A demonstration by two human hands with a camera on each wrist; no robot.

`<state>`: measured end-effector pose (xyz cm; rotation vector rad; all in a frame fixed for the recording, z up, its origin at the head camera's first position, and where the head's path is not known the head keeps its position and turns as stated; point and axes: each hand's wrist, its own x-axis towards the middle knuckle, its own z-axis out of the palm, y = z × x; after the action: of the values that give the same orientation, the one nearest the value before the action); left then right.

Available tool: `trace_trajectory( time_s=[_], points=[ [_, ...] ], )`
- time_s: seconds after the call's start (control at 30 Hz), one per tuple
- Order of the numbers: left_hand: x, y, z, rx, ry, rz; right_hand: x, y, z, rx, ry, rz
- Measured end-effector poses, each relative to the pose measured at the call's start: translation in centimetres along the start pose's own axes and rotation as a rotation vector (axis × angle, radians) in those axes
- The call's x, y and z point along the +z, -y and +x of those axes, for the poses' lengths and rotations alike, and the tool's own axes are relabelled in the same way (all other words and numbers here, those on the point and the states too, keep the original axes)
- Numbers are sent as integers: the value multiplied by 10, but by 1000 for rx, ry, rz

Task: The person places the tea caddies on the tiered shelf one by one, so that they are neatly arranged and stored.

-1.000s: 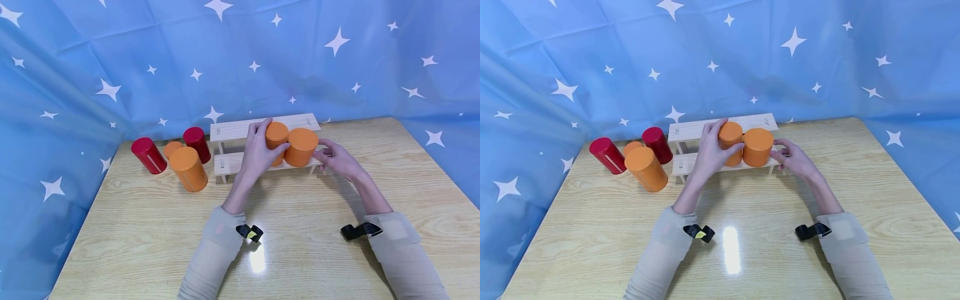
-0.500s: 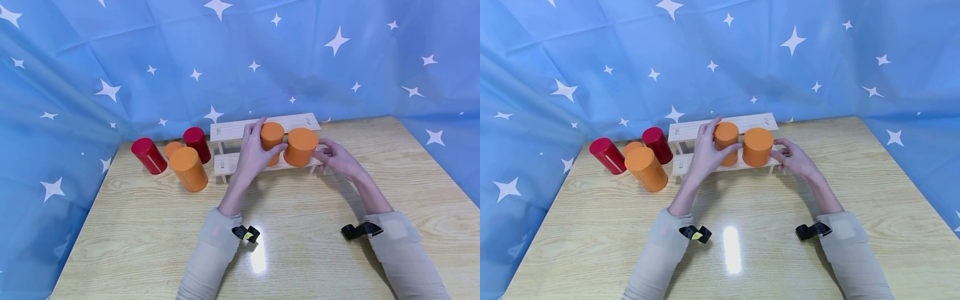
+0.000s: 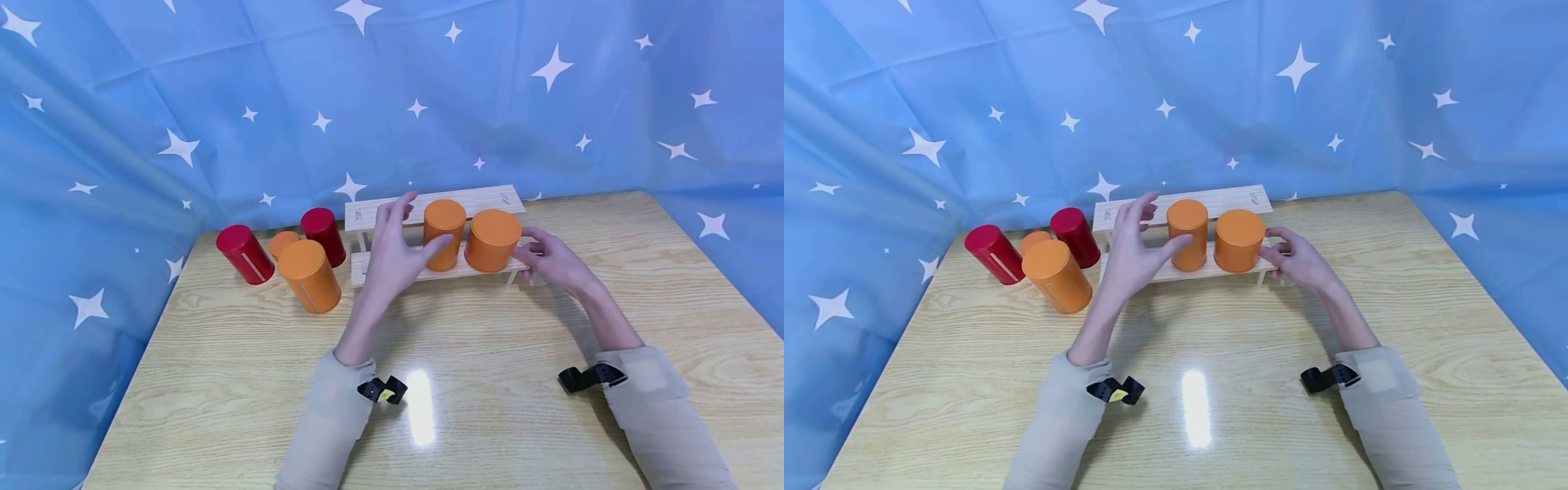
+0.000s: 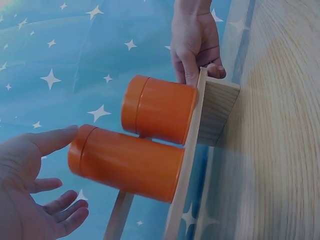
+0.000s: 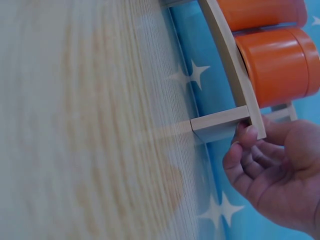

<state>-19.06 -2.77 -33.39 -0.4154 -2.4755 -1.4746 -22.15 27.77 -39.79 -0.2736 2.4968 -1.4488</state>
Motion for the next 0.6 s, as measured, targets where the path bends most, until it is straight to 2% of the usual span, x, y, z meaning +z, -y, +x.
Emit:
trace_trajectory(
  time_s=[0.6],
  points=[
    [-47,14,-20,156,-104,41,1,0,0,-3,-1,3]
  ],
)
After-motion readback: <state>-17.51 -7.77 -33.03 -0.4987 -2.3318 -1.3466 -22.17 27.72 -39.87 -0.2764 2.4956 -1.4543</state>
